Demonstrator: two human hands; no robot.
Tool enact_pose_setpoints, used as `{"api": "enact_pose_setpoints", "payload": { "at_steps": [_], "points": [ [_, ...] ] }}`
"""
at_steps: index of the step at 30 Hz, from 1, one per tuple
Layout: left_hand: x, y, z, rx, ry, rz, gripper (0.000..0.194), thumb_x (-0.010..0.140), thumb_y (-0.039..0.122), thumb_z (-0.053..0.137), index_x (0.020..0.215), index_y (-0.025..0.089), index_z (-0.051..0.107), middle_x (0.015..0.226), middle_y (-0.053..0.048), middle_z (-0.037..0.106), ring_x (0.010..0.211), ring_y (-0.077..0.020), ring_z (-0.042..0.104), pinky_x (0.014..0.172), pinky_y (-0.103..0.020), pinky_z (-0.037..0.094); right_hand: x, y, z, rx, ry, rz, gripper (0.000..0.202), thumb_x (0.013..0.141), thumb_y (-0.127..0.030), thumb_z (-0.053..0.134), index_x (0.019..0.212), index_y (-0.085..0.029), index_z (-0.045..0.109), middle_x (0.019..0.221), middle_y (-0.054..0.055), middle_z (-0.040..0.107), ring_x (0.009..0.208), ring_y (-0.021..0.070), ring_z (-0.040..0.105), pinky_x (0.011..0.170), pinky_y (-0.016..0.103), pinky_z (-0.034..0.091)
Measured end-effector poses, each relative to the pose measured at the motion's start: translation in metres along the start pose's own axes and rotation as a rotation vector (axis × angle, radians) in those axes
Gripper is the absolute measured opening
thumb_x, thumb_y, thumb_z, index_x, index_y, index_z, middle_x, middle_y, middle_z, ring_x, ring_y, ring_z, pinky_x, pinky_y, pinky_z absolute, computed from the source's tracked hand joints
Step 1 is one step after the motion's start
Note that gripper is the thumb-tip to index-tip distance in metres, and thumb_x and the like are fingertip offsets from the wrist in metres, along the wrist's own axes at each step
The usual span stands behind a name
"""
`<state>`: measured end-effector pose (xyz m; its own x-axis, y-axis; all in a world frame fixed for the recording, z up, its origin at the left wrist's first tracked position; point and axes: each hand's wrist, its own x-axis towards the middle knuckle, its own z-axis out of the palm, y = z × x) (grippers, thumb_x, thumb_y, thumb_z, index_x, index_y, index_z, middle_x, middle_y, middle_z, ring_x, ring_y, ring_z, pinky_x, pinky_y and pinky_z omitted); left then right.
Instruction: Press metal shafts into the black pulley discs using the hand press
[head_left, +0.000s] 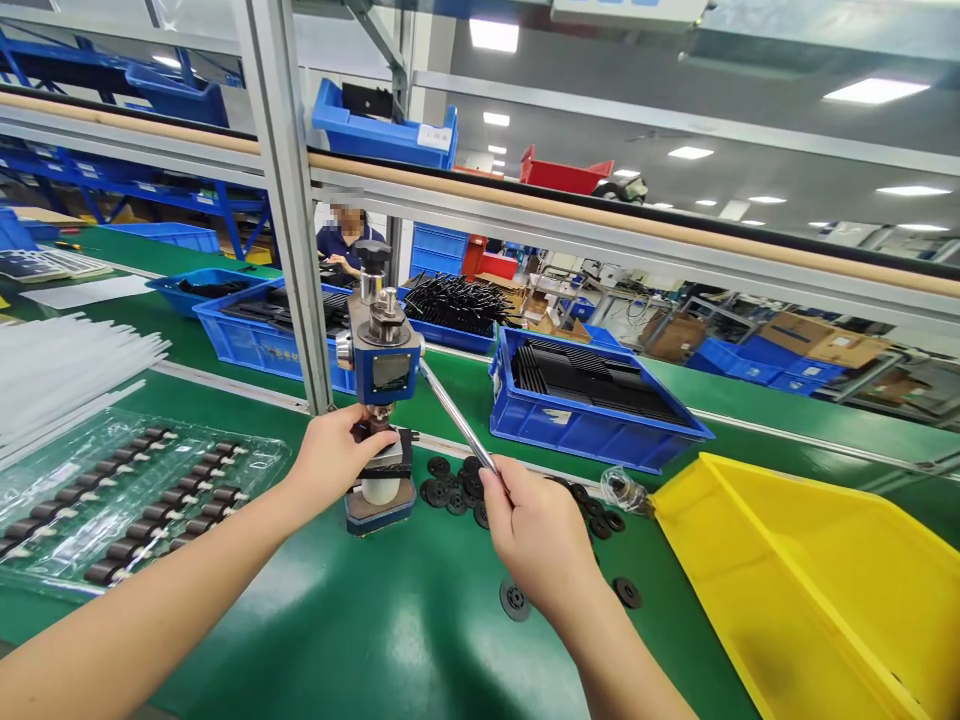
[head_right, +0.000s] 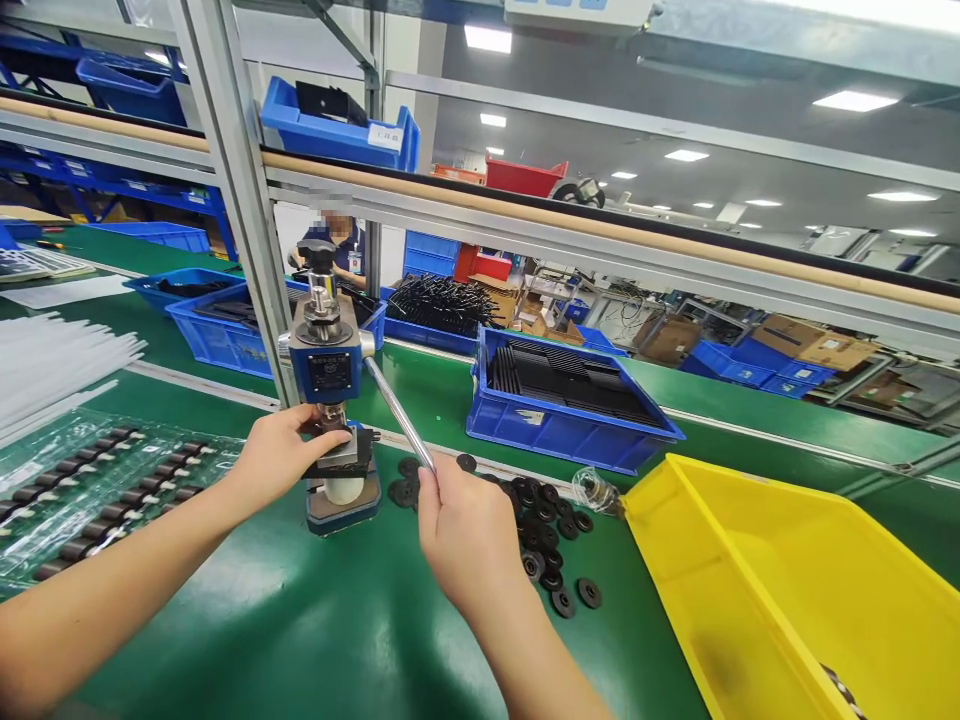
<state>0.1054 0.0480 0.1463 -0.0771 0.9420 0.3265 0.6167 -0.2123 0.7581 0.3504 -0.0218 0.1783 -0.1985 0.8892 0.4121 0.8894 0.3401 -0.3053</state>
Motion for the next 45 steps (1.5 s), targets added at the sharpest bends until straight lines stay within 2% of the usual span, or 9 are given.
{"api": "enact_pose_setpoints", "payload": {
  "at_steps": [8,15,23,26,31,37,41,43,45],
  "points": [
    [0.0,0.001,0.0,-0.016,-0.011,-0.019,0.03,0.075,0.047,0.068,0.091,0.021,0.072,0.085,-0.001,0.074,0.077,-0.0214,0.065,0.068,-0.03,0.045,-0.001,0.003,0.009,0.007,0.029,-0.023,0.029,0.099,-0.034,0.035,0.1,-0.021,0.061,0.066,-0.001,0.059,0.056,0.0138,0.051,0.055,0.027,0.025],
    [0.002,0.001,0.0,-0.002,-0.006,0.006,0.03,0.075,0.046,0.067,0.091,0.021,0.072,0.086,-0.002,0.074,0.078,-0.022,0.065,0.069,-0.031,0.045,-0.002,0.007,0.023,0.0,0.16,-0.068,0.029,0.099,-0.034,0.037,0.099,-0.019,0.062,0.066,-0.002,0.06,0.054,0.0115,0.053,0.054,0.025,0.029],
    [0.002,0.002,0.0,-0.037,0.003,0.045,0.03,0.075,0.045,0.067,0.088,0.019,0.07,0.086,-0.004,0.074,0.077,-0.0223,0.065,0.069,-0.031,0.045,0.002,0.002,0.005,-0.031,0.023,-0.044,0.032,0.099,-0.034,0.035,0.101,-0.019,0.063,0.068,0.001,0.063,0.06,0.0151,0.058,0.056,0.026,0.033],
    [0.002,0.002,0.001,-0.024,0.014,0.032,0.03,0.074,0.045,0.068,0.088,0.018,0.07,0.084,-0.004,0.073,0.076,-0.0219,0.064,0.066,-0.031,0.044,0.003,0.003,0.005,-0.017,0.03,-0.034,0.031,0.098,-0.035,0.036,0.099,-0.019,0.063,0.067,0.0,0.062,0.057,0.0149,0.056,0.055,0.026,0.033],
    [0.001,0.002,0.002,-0.016,0.019,0.015,0.029,0.074,0.044,0.069,0.088,0.018,0.069,0.086,-0.004,0.073,0.077,-0.0212,0.063,0.069,-0.03,0.044,-0.001,0.006,0.014,-0.003,0.106,-0.083,0.027,0.098,-0.035,0.04,0.098,-0.02,0.062,0.061,-0.003,0.057,0.051,0.0115,0.051,0.052,0.026,0.03],
    [0.002,0.006,-0.001,-0.019,0.001,-0.012,0.032,0.073,0.047,0.07,0.086,0.018,0.068,0.084,-0.003,0.072,0.077,-0.0216,0.064,0.068,-0.03,0.045,-0.005,0.007,0.023,-0.098,0.279,-0.107,0.024,0.097,-0.032,0.045,0.09,-0.018,0.063,0.057,-0.003,0.053,0.047,0.0105,0.046,0.05,0.027,0.029],
    [0.001,0.002,0.001,-0.007,-0.001,-0.014,0.033,0.074,0.046,0.069,0.088,0.017,0.069,0.085,-0.005,0.071,0.078,-0.022,0.063,0.07,-0.031,0.044,-0.004,0.009,0.026,-0.052,0.243,-0.13,0.024,0.097,-0.03,0.045,0.093,-0.016,0.064,0.064,-0.001,0.059,0.052,0.011,0.052,0.052,0.026,0.035],
    [0.003,0.0,0.001,-0.007,0.004,0.011,0.032,0.075,0.046,0.069,0.088,0.017,0.068,0.085,-0.005,0.07,0.078,-0.0215,0.062,0.07,-0.032,0.044,-0.004,0.006,0.017,0.032,0.27,-0.156,0.021,0.096,-0.028,0.047,0.102,-0.016,0.064,0.076,0.002,0.064,0.064,0.0124,0.059,0.06,0.025,0.042],
    [0.005,-0.001,0.0,0.01,0.037,0.062,0.031,0.074,0.046,0.07,0.084,0.017,0.068,0.085,-0.005,0.068,0.079,-0.0208,0.061,0.07,-0.031,0.044,-0.005,-0.003,-0.001,0.133,0.367,-0.181,0.019,0.093,-0.027,0.053,0.106,-0.018,0.064,0.09,0.004,0.066,0.08,0.0147,0.062,0.073,0.027,0.048]
  ]
}}
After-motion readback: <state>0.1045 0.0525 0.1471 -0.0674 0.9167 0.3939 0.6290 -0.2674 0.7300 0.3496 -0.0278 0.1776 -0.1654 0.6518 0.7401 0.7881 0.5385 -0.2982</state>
